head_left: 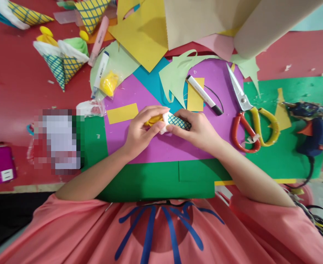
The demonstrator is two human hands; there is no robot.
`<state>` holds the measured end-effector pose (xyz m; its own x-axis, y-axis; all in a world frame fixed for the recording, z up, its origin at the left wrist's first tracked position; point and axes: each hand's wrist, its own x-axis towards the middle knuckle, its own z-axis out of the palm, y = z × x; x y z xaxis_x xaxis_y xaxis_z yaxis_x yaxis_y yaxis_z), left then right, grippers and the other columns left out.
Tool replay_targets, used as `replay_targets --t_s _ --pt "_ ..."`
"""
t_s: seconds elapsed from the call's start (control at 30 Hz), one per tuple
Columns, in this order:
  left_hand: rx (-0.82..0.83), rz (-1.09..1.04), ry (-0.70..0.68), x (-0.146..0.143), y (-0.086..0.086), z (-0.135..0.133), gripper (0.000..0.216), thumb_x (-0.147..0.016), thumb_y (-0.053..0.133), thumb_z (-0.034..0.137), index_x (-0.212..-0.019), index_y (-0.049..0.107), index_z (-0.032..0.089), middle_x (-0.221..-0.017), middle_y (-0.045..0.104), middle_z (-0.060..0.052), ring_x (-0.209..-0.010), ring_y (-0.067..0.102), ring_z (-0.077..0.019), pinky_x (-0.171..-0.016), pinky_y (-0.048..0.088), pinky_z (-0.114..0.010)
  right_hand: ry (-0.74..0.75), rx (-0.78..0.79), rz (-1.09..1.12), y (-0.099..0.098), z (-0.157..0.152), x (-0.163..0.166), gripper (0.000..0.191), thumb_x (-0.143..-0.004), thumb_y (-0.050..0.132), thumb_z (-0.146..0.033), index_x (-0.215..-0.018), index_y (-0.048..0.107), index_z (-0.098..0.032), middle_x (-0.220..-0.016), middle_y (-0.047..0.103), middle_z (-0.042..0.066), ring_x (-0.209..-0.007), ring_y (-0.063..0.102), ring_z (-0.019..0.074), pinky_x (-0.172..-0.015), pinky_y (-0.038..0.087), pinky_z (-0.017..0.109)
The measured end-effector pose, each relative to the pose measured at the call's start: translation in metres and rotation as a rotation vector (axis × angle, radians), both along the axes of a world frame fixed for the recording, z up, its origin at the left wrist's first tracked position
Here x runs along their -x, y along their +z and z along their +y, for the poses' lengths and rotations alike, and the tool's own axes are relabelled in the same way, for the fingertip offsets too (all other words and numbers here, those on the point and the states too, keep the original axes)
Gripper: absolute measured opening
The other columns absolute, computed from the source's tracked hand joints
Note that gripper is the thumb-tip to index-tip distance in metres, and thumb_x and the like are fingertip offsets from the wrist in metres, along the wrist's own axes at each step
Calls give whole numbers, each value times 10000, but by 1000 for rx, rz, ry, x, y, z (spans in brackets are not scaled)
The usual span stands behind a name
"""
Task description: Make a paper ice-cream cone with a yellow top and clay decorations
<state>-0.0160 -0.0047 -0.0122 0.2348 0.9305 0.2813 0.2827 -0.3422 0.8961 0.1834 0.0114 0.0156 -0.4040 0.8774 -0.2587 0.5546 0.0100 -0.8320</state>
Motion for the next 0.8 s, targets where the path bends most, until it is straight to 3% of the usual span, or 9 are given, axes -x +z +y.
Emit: replay_targets --t_s 0.33,0.53,0.8 --pt "58 -12 43 0 -1 2 310 -931 613 438 -1180 676 264 -1159 732 -38 -1085 696 -172 -952 581 -304 5 0 63 -3 2 -2 451 -860 625 -587 -912 637 -139 -718 579 4 -616 448 107 -593 299 268" --pt "75 -143 33 1 -12 5 510 -888 667 475 -1353 517 328 -1215 689 -47 -1158 671 -204 -981 586 -369 73 75 293 -5 6 -10 430 -925 615 -449 -1218 518 -148 -822 622 6 -661 557 121 -647 396 283" --pt "57 -305 28 8 -29 12 488 -846 691 538 -1283 593 346 -1273 665 -19 -1181 667 -210 -989 580 -348 144 50 445 -10 5 -12 412 -968 576 -336 -1302 432 -144 -881 606 4 -690 574 100 -667 432 276"
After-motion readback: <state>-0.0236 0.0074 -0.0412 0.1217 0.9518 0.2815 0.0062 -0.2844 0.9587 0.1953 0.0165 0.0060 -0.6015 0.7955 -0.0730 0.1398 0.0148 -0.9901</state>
